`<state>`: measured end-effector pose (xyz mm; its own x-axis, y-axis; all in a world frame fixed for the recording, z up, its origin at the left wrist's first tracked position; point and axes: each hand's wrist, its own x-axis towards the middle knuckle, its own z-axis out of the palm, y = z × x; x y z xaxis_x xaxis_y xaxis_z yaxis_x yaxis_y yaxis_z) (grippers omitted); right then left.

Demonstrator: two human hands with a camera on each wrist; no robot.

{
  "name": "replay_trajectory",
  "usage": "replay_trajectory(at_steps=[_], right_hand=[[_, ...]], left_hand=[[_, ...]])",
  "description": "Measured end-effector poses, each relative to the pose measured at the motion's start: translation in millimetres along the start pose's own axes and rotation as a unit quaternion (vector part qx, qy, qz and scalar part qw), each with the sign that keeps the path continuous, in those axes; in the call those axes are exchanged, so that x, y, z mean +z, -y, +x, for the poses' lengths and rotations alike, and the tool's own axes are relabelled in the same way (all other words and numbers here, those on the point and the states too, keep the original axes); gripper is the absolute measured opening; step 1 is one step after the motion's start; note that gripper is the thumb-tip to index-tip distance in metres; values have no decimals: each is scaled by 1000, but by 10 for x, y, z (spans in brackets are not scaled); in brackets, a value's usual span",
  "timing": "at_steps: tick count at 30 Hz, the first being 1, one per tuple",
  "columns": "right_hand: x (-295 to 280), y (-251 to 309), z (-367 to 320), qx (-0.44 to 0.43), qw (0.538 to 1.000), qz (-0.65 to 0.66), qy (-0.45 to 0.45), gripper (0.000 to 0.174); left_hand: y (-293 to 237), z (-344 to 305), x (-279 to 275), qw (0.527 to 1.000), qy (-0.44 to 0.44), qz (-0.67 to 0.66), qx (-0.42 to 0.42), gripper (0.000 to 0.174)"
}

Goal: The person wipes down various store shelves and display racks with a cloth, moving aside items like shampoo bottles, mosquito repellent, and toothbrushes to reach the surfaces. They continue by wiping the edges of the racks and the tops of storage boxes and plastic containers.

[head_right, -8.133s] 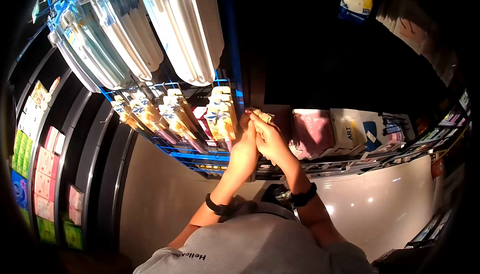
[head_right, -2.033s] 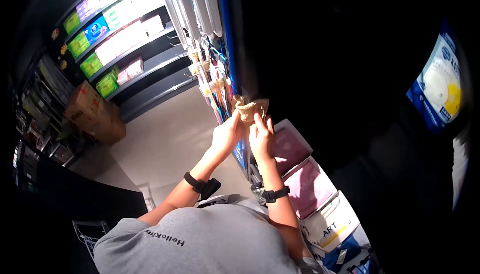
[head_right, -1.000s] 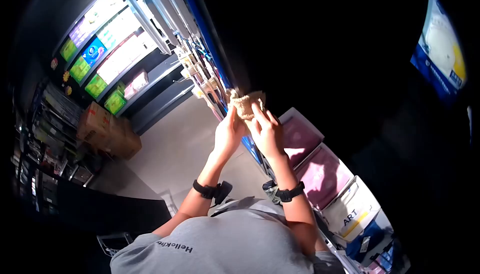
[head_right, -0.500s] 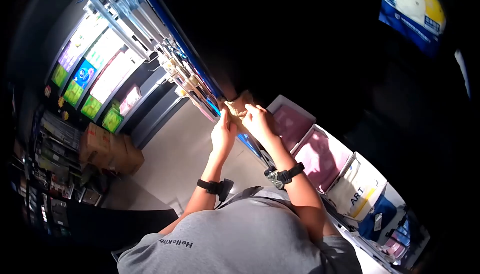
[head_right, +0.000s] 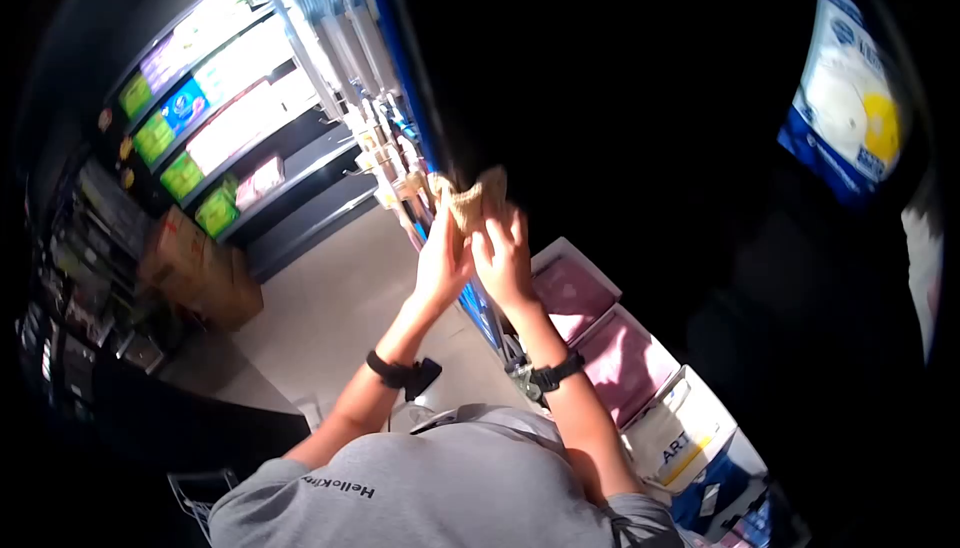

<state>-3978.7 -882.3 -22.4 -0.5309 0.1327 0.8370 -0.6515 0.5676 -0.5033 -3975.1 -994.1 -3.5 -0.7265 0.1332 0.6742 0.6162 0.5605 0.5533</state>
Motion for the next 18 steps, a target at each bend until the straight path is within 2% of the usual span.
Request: replay_trajectory(at_steps=[2,3,6,7,9,13,15,16,18], right_hand=[[-18,205,473,-74,997,-7,-20,44],[-20,289,665,-104,994,-25,-38,46],[-14,442,911,-154,985,-66,-39,46],[28,436,880,-151,985,-70,-32,43],[134,285,633,-146,981,-125,-26,40],[316,-97,-29,-89,984,-155,12,38],[380,-164,-284,5,991,-125,37,35],[294,-162,-334,-65,978,-188,70,33],[229,-137,-295,-64,977,-190,77,33]], left_hand=[[-179,324,-160,997,-60,3,41,64],[-265,438,-229,993,-93,33,59,53],[-294,567,-316,999,-28,25,11,39],[-200,504,-239,999,-27,18,-8,39],[-38,335,-95,999,-35,-27,12,39],[343,-163,185,991,84,4,-107,36],[402,-373,266,997,47,-13,-67,25],[449,-436,286,995,63,-15,-79,26],[410,-487,299,994,62,-33,-83,27]])
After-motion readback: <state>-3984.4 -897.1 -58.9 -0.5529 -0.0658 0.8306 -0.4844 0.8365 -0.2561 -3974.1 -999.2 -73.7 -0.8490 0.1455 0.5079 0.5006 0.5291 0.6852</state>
